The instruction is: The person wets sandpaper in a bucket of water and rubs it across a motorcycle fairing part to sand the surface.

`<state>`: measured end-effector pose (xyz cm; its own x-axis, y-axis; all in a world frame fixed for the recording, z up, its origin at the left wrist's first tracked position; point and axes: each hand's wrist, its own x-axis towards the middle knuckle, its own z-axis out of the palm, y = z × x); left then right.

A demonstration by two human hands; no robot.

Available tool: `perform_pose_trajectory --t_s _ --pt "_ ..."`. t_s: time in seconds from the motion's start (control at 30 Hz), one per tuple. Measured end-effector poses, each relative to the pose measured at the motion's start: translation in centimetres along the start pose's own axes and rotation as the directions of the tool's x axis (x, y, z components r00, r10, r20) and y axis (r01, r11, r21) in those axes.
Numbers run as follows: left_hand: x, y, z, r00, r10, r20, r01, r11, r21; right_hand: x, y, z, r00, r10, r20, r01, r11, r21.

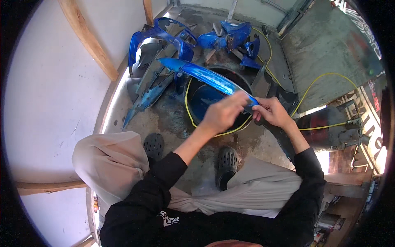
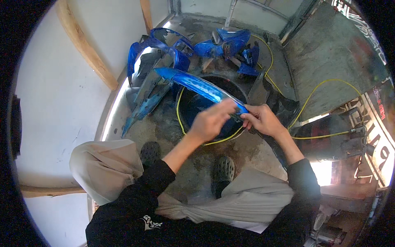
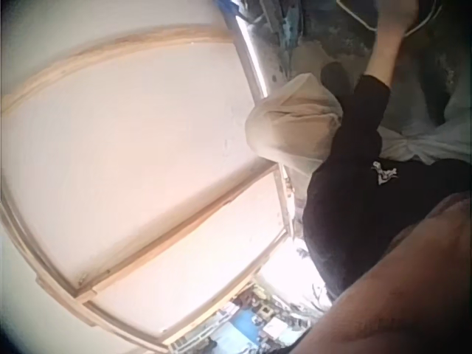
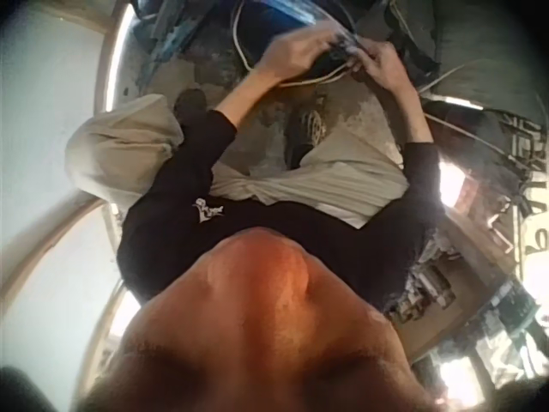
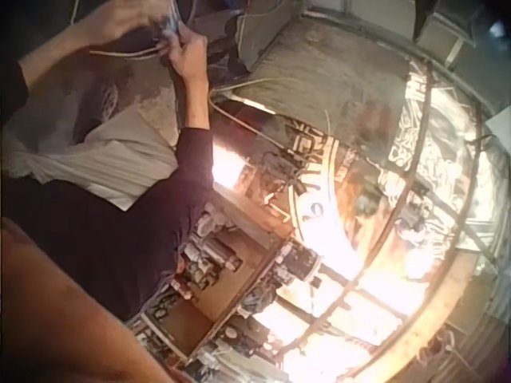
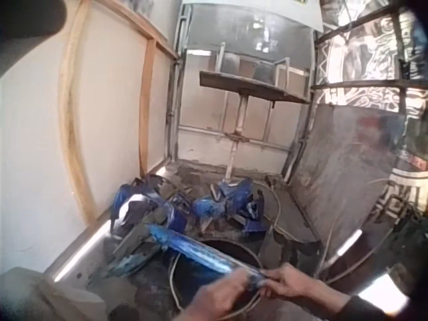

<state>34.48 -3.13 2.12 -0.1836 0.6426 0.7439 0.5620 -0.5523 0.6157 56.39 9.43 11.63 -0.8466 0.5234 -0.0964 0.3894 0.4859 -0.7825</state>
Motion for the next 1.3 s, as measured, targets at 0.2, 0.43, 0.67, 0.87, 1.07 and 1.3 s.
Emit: perform_pose_trajectory --t_s 0.2,0.43,0.67,0.87,1.07,1.3 --pt "0.9 -10.5 -9.3 0.905 -0.28 -0.321 0.347 0.922 0.173 1.3 -1.0 0.4 0.999 -0.003 0.042 0.003 1.0 -0.006" --pt "-0.3 1.3 0.6 0.997 -0.04 0.062 0.043 0.998 -0.049 0.6 0.1 0.4 0.999 0.024 0.028 -0.024 1.0 0.001" --pt "1.1 -9.2 -8.3 0.889 -0.34 -0.306 0.39 0.913 0.118 0.9 -0.8 0.8 1.0 -0.005 0.008 0.005 1.0 -0.01" --pt "0.1 0.1 0.4 0.997 -0.059 -0.055 0.062 0.997 0.054 0.3 0.9 0.8 1.0 -0.007 0.015 0.008 0.998 -0.061" --pt "0.7 -3.4 -2.1 0.99 -0.102 -0.095 0.107 0.993 0.053 0.1 -0.1 0.9 1.0 -0.006 -0.023 0.004 0.996 -0.091" --pt "0.7 -3.9 -3.1 0.913 -0.339 -0.229 0.363 0.929 0.07 0.1 -0.9 1.6 0.999 -0.025 0.025 0.027 0.994 -0.11"
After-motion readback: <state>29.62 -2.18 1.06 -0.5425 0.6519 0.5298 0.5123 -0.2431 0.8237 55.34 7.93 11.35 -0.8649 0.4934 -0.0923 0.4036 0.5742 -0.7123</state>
